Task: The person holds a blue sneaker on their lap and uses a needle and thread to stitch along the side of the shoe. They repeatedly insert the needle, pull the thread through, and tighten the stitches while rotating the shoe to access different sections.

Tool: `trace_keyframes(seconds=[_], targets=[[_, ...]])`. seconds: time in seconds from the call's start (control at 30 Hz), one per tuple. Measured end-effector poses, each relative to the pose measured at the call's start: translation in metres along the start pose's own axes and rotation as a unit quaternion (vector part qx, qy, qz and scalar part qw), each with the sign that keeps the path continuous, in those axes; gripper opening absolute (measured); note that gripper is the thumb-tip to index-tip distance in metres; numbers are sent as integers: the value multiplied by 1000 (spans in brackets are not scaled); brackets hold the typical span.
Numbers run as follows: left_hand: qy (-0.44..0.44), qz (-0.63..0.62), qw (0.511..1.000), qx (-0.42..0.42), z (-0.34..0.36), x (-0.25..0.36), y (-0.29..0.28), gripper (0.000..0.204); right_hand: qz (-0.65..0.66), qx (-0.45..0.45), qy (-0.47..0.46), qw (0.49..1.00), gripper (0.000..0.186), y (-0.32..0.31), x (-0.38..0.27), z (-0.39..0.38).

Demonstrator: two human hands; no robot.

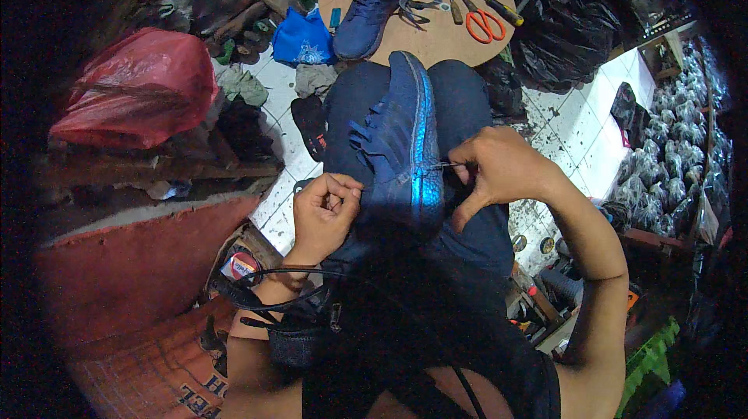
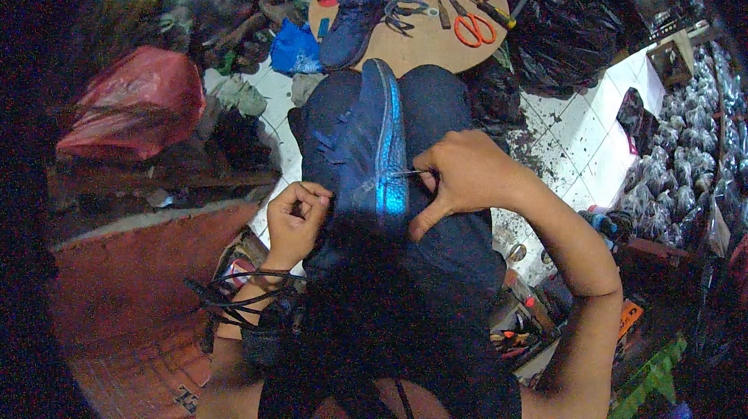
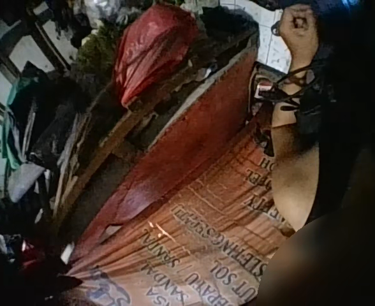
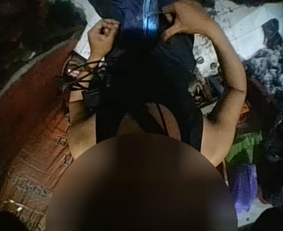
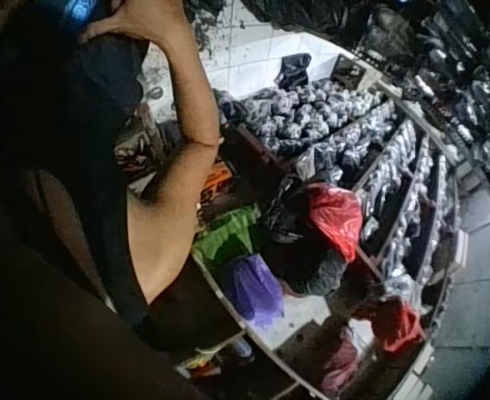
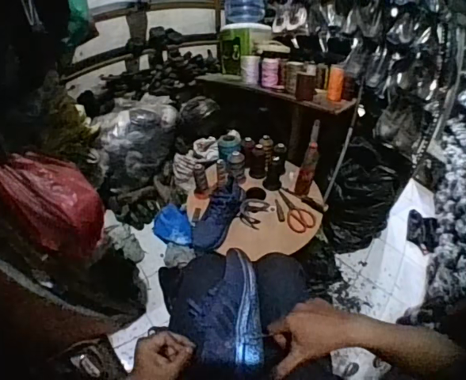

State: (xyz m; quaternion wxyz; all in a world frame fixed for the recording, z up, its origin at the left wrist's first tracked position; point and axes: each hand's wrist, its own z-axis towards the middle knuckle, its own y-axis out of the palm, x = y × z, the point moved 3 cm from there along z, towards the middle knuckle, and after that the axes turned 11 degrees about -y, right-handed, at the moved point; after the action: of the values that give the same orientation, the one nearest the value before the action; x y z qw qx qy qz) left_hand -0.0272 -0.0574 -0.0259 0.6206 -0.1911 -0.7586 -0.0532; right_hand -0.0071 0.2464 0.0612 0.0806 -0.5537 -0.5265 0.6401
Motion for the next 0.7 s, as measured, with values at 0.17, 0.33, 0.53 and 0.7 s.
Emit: trace_keyframes(seconds=[0.17,0.33,0.53,0.7], targets=[[5,8,1000,1,-2,1,-1,21,-64,-27,21,997,87,-2,-6,3],[1,-3,1000,0,-4,2,0,21,-172,-33,59,983,101,0,-20,7],[18,-11,1000,-10,-5,3,0,21,109,138,88,980,92,15,6,20],[17,6,1000,15,-7,-3,-5,19,715,316,93,616,107,4,102,-30]])
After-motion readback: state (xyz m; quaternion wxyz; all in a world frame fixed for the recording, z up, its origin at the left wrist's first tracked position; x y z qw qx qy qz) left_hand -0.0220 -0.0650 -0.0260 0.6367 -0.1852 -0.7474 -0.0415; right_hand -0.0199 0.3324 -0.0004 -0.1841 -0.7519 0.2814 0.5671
